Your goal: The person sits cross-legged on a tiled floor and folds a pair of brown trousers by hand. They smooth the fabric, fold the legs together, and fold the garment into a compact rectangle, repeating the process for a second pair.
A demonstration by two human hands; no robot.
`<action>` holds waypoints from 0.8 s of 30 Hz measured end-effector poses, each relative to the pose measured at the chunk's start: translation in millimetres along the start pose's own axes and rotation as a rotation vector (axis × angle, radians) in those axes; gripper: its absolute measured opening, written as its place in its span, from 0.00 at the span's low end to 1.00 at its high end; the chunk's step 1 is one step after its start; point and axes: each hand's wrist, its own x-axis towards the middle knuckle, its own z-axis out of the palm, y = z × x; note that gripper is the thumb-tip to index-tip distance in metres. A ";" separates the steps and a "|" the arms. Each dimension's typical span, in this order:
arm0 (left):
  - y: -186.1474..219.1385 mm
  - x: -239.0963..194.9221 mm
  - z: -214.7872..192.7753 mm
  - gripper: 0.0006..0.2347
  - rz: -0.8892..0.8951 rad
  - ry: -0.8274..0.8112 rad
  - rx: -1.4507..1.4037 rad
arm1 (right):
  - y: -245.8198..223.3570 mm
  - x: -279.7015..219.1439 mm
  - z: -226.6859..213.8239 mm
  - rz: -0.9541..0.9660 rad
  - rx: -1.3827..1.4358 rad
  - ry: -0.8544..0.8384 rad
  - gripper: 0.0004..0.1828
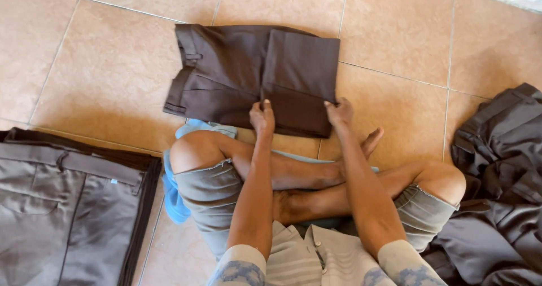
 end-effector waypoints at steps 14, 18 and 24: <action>116.1 -83.0 14.3 0.21 0.337 -0.233 0.569 | 67.9 1.0 -94.3 0.238 0.121 -0.120 0.26; 139.7 -33.6 -53.0 0.24 0.648 0.227 0.614 | 73.2 0.0 -86.1 0.208 0.106 -0.104 0.26; 161.0 0.3 -141.3 0.38 0.150 -0.518 0.817 | 45.1 -9.7 -96.7 0.229 0.000 -0.163 0.32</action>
